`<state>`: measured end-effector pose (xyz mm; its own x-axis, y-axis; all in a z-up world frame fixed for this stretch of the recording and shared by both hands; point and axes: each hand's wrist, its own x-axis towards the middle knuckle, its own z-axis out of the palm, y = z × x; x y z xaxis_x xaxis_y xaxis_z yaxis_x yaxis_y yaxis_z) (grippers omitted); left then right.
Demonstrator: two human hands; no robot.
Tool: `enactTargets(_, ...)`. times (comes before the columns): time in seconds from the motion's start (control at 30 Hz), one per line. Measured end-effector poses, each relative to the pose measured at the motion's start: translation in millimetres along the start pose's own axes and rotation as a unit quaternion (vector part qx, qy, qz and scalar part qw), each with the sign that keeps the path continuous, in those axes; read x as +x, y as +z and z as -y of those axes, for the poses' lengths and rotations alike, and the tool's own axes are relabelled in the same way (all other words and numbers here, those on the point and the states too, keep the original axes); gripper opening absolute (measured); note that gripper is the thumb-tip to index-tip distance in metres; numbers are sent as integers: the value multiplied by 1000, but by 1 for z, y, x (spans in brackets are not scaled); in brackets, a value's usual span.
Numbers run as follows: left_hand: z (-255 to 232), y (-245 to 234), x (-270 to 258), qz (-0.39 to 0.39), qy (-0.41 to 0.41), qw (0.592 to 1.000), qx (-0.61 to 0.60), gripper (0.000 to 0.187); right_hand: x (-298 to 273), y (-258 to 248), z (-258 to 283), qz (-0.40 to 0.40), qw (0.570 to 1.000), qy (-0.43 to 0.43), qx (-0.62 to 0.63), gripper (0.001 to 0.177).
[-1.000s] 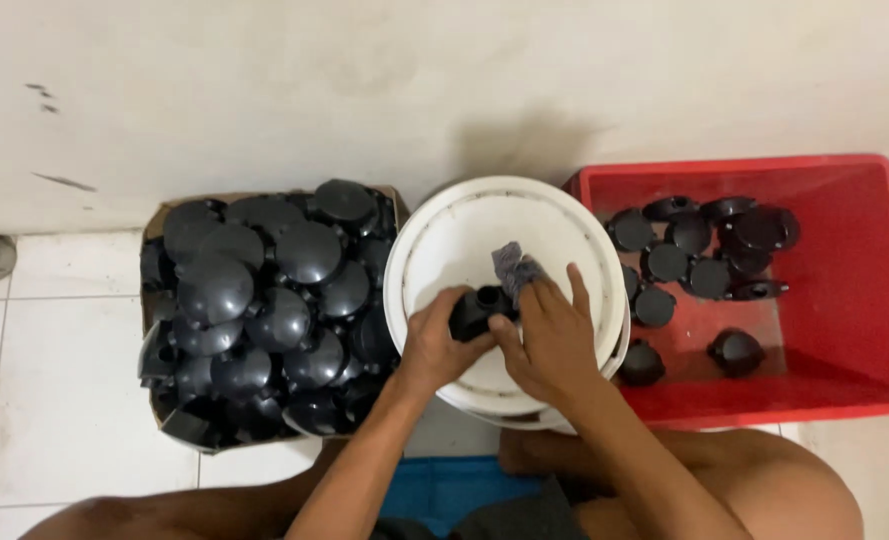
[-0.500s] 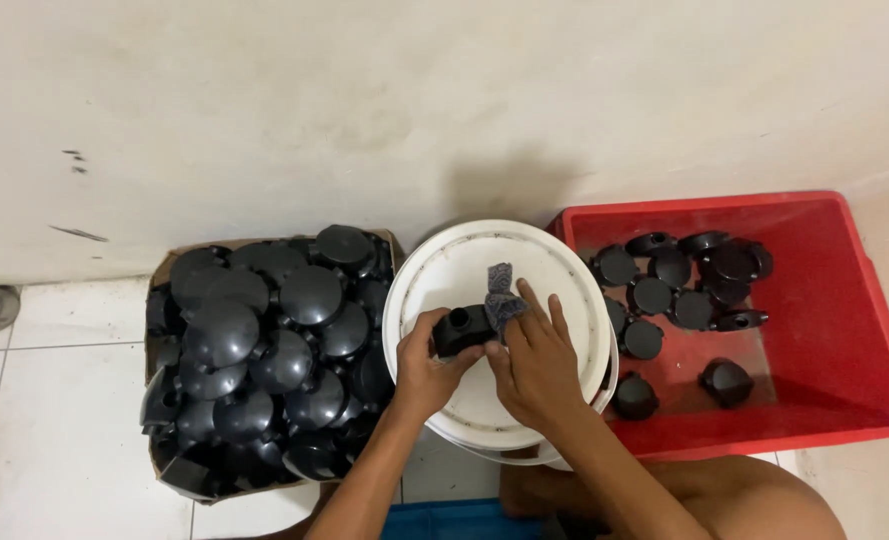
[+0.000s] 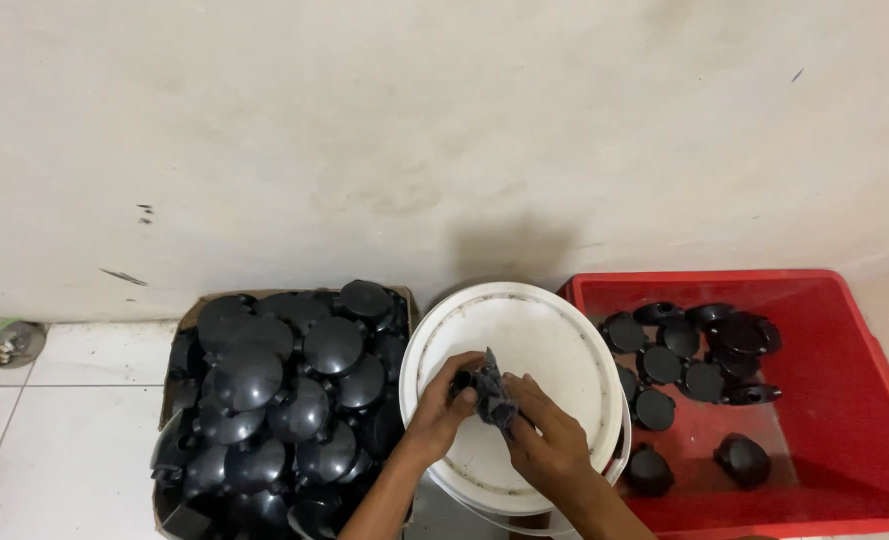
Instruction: Cleaning black plastic components with a cloth and sorting them into a bin
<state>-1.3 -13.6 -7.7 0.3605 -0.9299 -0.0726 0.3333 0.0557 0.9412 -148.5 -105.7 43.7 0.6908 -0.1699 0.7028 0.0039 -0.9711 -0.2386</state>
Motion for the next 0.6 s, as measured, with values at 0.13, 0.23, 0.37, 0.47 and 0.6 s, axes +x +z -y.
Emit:
enactTargets(0.13,-17,-2,0,5,-27,997,-77,74,22,-6,24,-52,998,-40,1,7)
enactTargets(0.23,-10,-5,-2,29,-88,982,-163,64,8,4,23,-70,993,-76,54,10)
enactTargets(0.37,9,-15,6,24,39,990,-134,72,0,10,14,-29,951,293,92,27)
enactTargets(0.47,11,1,-17,25,72,979,-190,90,-16,-3,29,53,872,467,138,30)
enactTargets(0.6,3,-4,-7,25,32,957,-288,69,-17,18,31,48,927,328,173,26)
